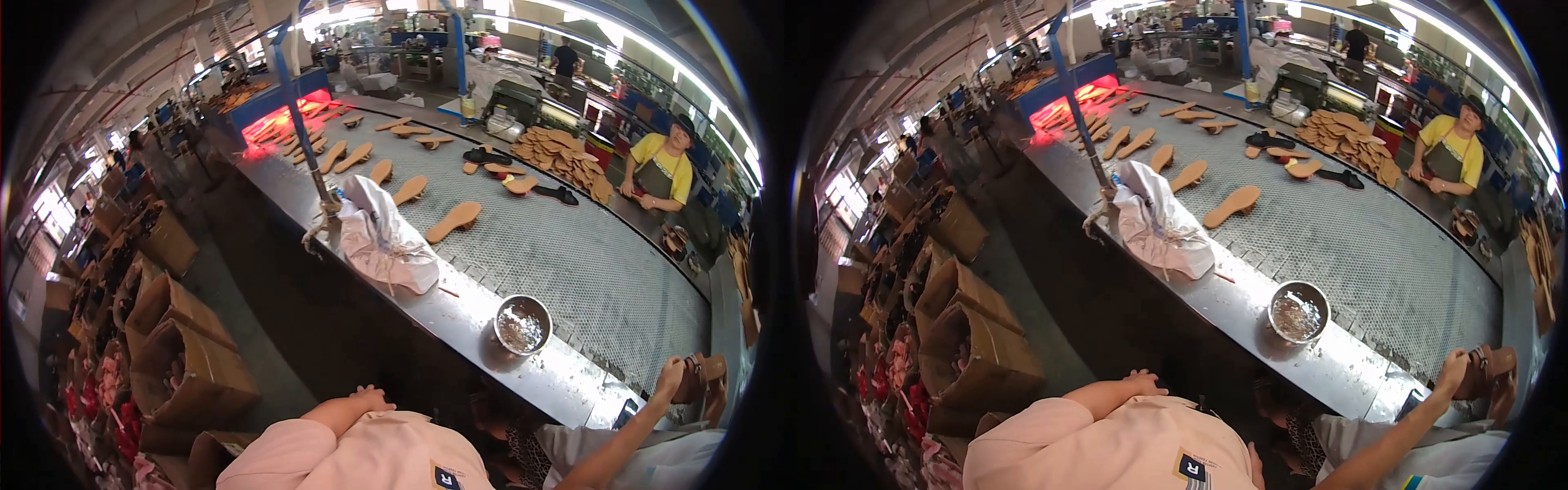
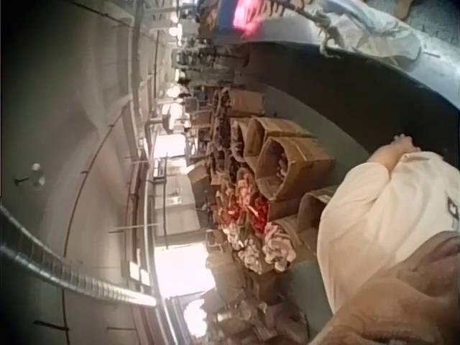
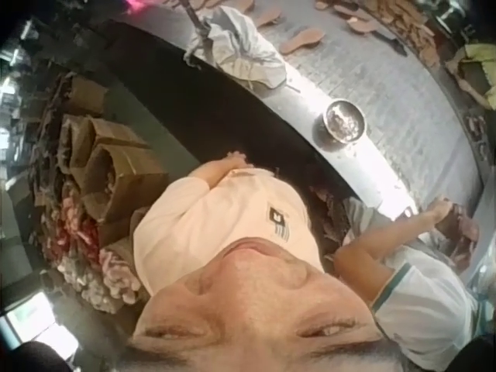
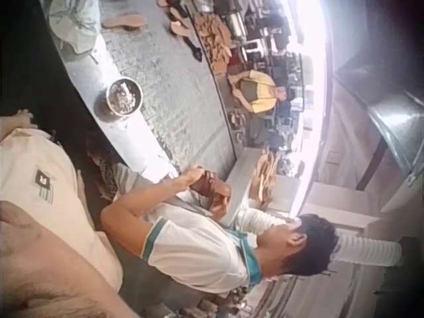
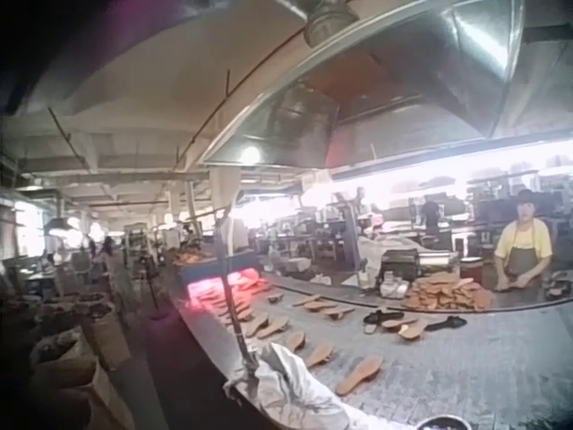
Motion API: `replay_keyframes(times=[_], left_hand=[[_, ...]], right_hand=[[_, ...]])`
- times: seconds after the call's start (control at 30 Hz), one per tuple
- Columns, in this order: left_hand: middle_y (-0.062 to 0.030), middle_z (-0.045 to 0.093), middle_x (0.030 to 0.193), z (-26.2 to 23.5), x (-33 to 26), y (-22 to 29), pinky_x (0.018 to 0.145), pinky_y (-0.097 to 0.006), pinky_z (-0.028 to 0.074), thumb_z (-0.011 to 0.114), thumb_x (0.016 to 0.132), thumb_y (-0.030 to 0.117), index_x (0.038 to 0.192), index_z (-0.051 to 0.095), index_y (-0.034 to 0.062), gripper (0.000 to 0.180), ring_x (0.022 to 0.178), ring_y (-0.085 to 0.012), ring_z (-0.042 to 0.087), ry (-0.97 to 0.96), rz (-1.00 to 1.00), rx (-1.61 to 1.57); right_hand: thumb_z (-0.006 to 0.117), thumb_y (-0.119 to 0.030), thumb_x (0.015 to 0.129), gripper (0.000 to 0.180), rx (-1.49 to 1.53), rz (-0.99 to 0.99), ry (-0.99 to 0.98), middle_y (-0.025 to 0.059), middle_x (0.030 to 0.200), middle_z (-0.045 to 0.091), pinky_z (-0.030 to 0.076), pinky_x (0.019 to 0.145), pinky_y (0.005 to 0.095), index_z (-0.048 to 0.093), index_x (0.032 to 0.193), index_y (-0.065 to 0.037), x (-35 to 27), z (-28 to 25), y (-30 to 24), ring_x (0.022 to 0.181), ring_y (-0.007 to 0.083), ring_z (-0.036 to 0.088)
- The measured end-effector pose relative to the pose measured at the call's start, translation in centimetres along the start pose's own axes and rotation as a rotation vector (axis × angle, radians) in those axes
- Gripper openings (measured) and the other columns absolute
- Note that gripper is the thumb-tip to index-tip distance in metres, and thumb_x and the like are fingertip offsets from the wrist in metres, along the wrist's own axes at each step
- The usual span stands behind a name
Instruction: Assembling sandals by manually attaching and securing upper straps into shoe soles.
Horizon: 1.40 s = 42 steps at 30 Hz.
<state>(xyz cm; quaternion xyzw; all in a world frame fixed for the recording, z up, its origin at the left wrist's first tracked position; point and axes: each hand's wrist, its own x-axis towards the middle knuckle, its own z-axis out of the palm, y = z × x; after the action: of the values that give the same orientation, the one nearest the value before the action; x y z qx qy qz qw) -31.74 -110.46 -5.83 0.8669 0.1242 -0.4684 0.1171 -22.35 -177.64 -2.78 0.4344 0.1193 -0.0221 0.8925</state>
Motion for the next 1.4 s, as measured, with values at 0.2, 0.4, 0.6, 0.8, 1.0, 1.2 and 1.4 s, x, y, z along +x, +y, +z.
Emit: replay_keyframes(times=[0.2, 0.4, 0.6, 0.8, 1.0, 1.2, 1.4], left_hand=[[-0.01, 0.039, 0.15, -0.7, 2.1, 1.6, 0.11, -0.051, 0.035, 0.061, 0.082, 0.062, 0.142, 0.049, 0.0188, 0.075, 0.14, -0.0374, 0.032, -0.065, 0.005, -0.007], [-0.0136, 0.04, 0.15, 1.3, 6.2, -1.8, 0.112, -0.048, 0.035, 0.057, 0.079, 0.068, 0.142, 0.049, 0.017, 0.081, 0.137, -0.0388, 0.038, -0.054, 0.113, 0.075], [-0.0151, 0.04, 0.15, 0.2, 6.0, 0.4, 0.112, -0.042, 0.035, 0.061, 0.077, 0.066, 0.142, 0.05, 0.015, 0.083, 0.137, -0.0361, 0.041, -0.096, 0.134, 0.121], [-0.0162, 0.047, 0.145, -0.3, 5.8, 2.2, 0.111, -0.04, 0.036, 0.063, 0.076, 0.064, 0.14, 0.052, 0.0108, 0.083, 0.134, -0.034, 0.045, -0.122, 0.162, 0.181], [-0.0176, 0.052, 0.14, 0.3, 6.8, 0.7, 0.11, -0.039, 0.038, 0.065, 0.076, 0.063, 0.133, 0.058, 0.0069, 0.08, 0.133, -0.0334, 0.046, -0.105, 0.193, 0.148], [-0.023, 0.055, 0.132, -3.1, 9.1, 0.2, 0.109, -0.042, 0.038, 0.072, 0.08, 0.045, 0.117, 0.064, -0.0028, 0.062, 0.124, -0.0366, 0.051, 0.412, 0.35, -0.18], [-0.0269, 0.026, 0.154, -10.7, 7.0, -1.4, 0.115, -0.045, 0.028, 0.064, 0.086, 0.051, 0.14, 0.045, 0.0029, 0.075, 0.141, -0.0401, 0.03, 0.541, 0.023, -0.322]], right_hand=[[0.048, -0.026, 0.099, 0.034, -0.801, 0.286, 0.437, 0.0122, 0.113, 0.064, 0.05, 0.084, 0.0384, 0.061, 0.123, -0.005, -9.3, -29.1, 15.7, 0.102, 0.0249, 0.061], [0.049, -0.033, 0.1, 0.039, -1.482, 0.338, 0.889, 0.0149, 0.108, 0.068, 0.052, 0.086, 0.0373, 0.065, 0.117, -0.001, -15.1, -38.8, 10.4, 0.094, 0.026, 0.066], [0.055, -0.06, 0.09, 0.071, -1.773, 0.042, 1.267, 0.0178, 0.127, 0.061, 0.049, 0.089, 0.0449, 0.06, 0.126, 0.0, -23.7, -40.5, 2.0, 0.111, 0.0292, 0.06], [0.05, -0.065, 0.09, 0.081, -1.948, -0.145, 1.486, 0.0211, 0.137, 0.053, 0.043, 0.097, 0.046, 0.051, 0.137, 0.001, -28.3, -41.4, 2.3, 0.123, 0.0347, 0.052], [0.044, -0.063, 0.094, 0.077, -2.107, -0.153, 1.559, 0.023, 0.133, 0.057, 0.041, 0.102, 0.0383, 0.058, 0.128, 0.004, -28.3, -40.3, 5.2, 0.124, 0.0324, 0.055], [0.046, -0.065, 0.092, 0.075, -2.15, -0.219, 1.426, 0.0163, 0.106, 0.065, 0.048, 0.081, 0.0402, 0.062, 0.122, 0.002, -25.7, -38.7, 4.5, 0.092, 0.0283, 0.061], [0.047, -0.066, 0.092, 0.068, -2.132, -0.259, 1.322, 0.0045, 0.075, 0.046, 0.034, 0.052, 0.0319, 0.06, 0.124, -0.008, -24.8, -37.5, 3.2, 0.061, 0.016, 0.04]])
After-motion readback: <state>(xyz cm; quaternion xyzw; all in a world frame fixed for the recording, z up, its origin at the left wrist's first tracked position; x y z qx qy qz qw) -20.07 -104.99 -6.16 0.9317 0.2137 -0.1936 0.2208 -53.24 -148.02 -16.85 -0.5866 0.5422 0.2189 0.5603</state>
